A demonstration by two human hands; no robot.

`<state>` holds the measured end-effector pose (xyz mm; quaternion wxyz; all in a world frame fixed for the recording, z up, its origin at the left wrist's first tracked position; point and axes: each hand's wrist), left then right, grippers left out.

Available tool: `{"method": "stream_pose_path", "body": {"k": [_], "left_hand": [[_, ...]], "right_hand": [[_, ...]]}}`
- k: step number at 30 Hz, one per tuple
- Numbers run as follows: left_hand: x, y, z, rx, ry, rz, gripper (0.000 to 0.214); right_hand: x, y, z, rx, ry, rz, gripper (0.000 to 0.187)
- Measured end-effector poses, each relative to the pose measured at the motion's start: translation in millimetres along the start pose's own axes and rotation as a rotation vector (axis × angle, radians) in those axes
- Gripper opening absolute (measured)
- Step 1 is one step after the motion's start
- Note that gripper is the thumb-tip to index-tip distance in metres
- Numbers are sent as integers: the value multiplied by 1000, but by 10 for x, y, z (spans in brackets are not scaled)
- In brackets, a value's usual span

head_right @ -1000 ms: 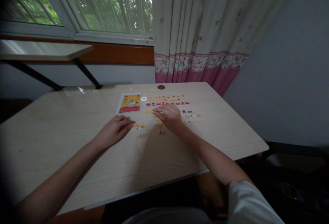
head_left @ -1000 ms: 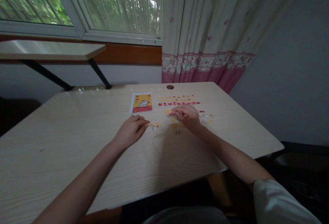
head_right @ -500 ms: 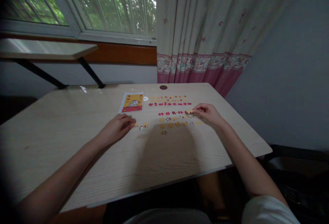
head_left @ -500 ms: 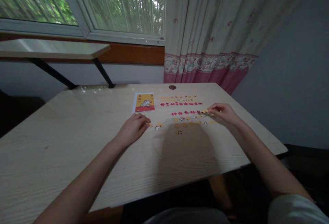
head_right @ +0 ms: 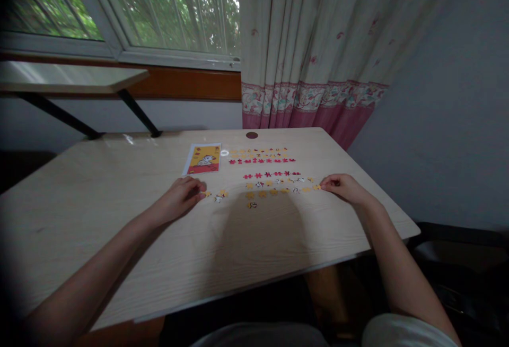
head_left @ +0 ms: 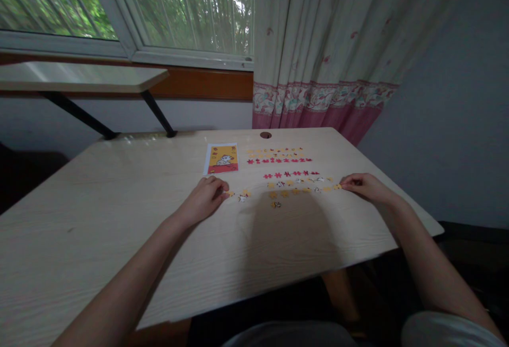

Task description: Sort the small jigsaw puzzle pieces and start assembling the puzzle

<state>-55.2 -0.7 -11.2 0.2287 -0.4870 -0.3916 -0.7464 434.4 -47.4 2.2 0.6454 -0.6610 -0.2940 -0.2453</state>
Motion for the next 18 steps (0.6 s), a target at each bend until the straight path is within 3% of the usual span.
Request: {"method": "stream_pose_path", "body": {"k": [9, 12, 18], "left_hand": [[-5, 17, 18, 11, 35, -34, 13], [-8, 14, 22, 23, 41, -49, 12], [14, 40, 19, 5, 27, -77, 12]], "right_hand": [[69, -64, -6, 14, 18, -182, 35], [61, -309, 19, 61, 73, -266, 32], [-212, -1014, 177, 349, -22, -323, 28]]}}
Point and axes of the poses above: each hand's wrist, its own z-axis towards the middle knuckle, its own x-axis out of the back of the hand, y = z × x
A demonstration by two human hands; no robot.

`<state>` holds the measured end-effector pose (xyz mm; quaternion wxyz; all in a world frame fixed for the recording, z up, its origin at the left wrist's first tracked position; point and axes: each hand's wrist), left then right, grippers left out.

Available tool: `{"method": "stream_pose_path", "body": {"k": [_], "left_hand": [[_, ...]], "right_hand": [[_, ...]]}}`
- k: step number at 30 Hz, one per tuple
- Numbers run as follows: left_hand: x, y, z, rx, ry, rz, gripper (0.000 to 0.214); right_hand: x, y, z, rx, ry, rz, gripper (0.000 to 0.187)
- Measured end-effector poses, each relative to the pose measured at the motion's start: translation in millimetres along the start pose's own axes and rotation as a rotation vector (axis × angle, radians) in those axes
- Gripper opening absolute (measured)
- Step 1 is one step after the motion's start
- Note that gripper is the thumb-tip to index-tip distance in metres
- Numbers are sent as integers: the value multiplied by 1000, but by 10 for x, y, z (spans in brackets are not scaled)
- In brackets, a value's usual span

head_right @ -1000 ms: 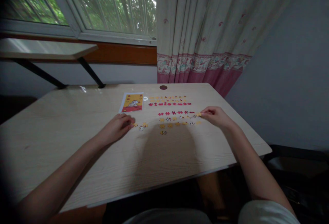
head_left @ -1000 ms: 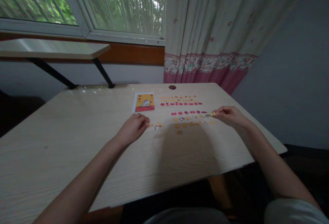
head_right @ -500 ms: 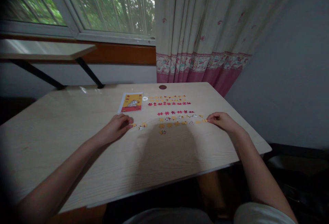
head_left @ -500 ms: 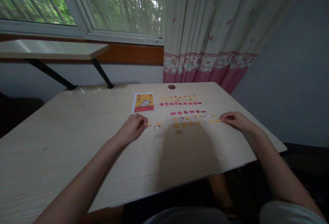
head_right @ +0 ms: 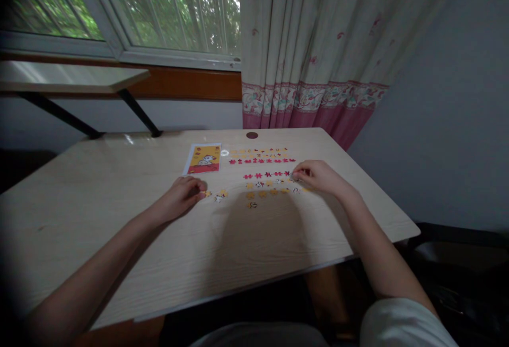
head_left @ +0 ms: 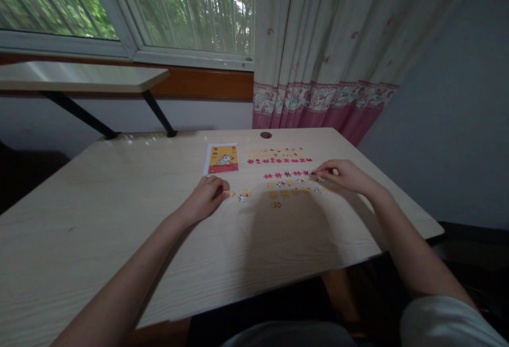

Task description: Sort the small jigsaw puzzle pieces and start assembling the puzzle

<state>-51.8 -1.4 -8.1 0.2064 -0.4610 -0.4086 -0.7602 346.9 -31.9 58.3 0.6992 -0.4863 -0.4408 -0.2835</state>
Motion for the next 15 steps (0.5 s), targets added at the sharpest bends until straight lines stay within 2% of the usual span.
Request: {"method": "stream_pose_path", "body": {"k": [4, 8, 12, 15], "left_hand": [[25, 50, 3, 6, -42, -53, 11], [35, 99, -13, 38, -38, -131, 11], [7, 170, -36, 115, -44, -424, 19], [-33, 258, -36, 175, -72, -693, 25]], "right_hand": [[-185, -417, 276, 181, -92, 25, 21], [-471, -711, 464, 309, -163, -22, 18], [-849, -860, 525, 433, -43, -21, 14], [-1075, -933, 510, 441, 111, 44, 14]]}}
Point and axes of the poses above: each hand's wrist, its own z-axis towards the middle knuckle, its own x-axis out of the back of the hand, y = z × x
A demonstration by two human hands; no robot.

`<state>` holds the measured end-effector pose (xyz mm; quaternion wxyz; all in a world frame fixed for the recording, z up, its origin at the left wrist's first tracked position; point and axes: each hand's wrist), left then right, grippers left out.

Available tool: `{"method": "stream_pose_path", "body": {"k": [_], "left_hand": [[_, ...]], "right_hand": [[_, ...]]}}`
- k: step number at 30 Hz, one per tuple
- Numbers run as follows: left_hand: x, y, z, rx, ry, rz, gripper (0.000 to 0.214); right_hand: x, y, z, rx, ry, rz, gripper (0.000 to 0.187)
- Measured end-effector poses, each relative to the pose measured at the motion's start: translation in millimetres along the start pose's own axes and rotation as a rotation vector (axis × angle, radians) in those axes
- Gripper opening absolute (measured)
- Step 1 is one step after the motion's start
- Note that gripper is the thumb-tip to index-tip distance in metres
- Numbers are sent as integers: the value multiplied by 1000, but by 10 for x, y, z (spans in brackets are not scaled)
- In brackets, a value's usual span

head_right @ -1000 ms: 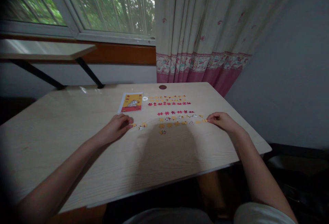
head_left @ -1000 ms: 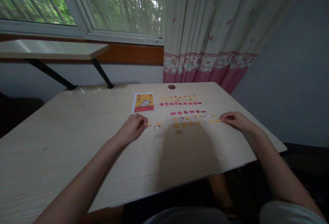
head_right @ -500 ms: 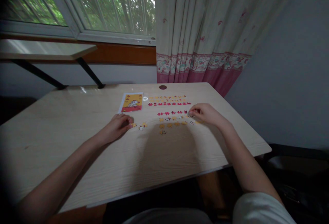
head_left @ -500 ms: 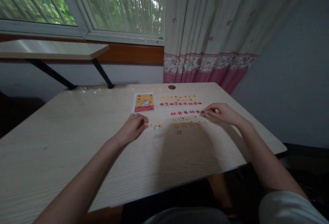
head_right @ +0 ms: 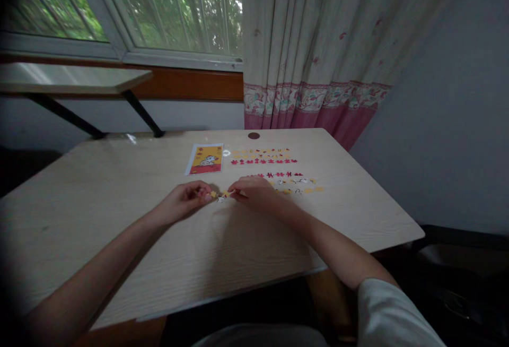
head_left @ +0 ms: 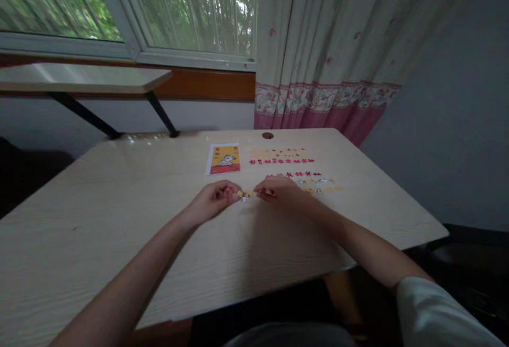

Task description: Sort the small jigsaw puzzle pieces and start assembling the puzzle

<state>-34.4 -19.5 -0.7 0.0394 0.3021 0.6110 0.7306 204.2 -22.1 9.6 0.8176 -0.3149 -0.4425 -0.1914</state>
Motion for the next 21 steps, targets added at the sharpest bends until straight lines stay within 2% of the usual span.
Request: {"method": "stream_pose_path", "body": {"k": [3, 8, 15, 21], "left_hand": [[-87, 43, 1, 29, -48, -123, 26], [-159, 60, 5, 71, -87, -189, 27], [-173, 90, -2, 75, -94, -181, 26], [-171, 109, -11, 26, -78, -153, 22]], "right_hand": [[-88, -72, -18, 6, 63, 17, 14], [-95, -113, -52, 92, 63, -12, 17], [-162, -90, -92, 132, 70, -46, 20], [-110, -109, -74, 125, 68, -59, 20]]}}
Point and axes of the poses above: each hand's wrist, its own z-axis towards the middle knuckle, its own x-axis out of the back of the hand, y = z × x
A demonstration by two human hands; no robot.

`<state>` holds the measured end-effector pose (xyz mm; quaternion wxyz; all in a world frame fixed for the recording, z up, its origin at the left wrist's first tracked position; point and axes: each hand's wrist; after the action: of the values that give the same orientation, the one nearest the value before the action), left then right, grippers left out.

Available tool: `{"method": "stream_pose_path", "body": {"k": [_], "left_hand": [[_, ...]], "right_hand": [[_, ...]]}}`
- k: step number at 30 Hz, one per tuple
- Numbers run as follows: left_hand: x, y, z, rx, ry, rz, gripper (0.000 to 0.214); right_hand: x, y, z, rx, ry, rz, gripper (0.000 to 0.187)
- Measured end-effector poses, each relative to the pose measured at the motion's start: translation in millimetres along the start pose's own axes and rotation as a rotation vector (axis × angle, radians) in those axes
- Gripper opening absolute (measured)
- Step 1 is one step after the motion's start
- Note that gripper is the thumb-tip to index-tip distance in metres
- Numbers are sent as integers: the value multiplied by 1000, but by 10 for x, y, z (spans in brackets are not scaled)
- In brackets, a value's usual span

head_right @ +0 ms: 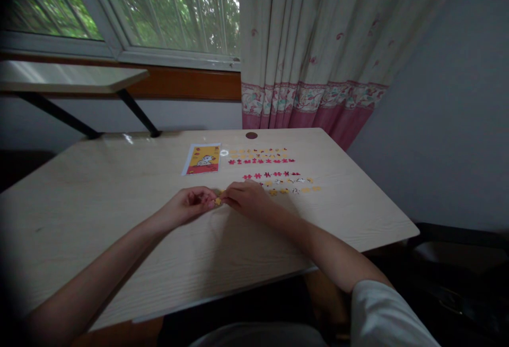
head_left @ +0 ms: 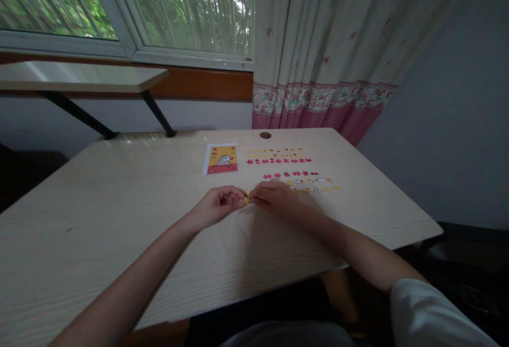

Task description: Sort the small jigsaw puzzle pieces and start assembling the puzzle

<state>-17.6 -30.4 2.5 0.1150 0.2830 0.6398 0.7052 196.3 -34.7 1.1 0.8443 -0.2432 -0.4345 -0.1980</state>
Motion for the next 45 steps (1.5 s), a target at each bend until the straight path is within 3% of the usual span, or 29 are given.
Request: {"method": "stream_pose_path", "body": {"k": [3, 6, 10, 12, 15, 22, 29, 36, 38, 41, 43, 45], "left_hand": [[25, -16, -6, -23, 36, 19, 21], [63, -42, -19, -36, 100, 98, 23], [134, -44, -47, -99, 190, 457, 20], [171, -31, -58, -144, 203, 679, 18], [203, -22, -62, -179, 174, 838, 19], [126, -62, -54, -332, 27, 872, 36], [50, -83, -59, -319, -88, 949, 37], [80, -70, -62, -304, -82, 1022, 35], [83, -49, -69, -301, -76, 1044, 34], [85, -13, -78, -311, -64, 1072, 32], [88, 5, -81, -322, -59, 1092, 30], [91, 15, -82, -326, -61, 1115, 28]], "right_hand": [[76, 48, 11, -8, 69, 23, 18], [204, 135, 7, -67, 222, 28, 18], [430, 275, -29, -155, 502, 10, 13], [530, 340, -57, -188, 582, -3, 10], [620, 413, -95, -234, 631, -23, 9], [615, 438, -110, -213, 620, 7, 10], [611, 407, -117, -285, 521, 6, 15], [706, 413, -100, -253, 505, 15, 15], [793, 434, -99, -226, 401, 50, 15], [900, 470, -144, -243, 91, 110, 15], [908, 476, -220, -281, -105, 128, 13], [860, 459, -330, -328, -211, 132, 10]]}}
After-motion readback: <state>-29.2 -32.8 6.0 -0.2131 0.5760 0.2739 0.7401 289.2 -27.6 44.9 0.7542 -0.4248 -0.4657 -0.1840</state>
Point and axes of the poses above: each hand's wrist, its own z-axis towards the middle knuckle, its own x-axis out of the back of the hand, y = z × x
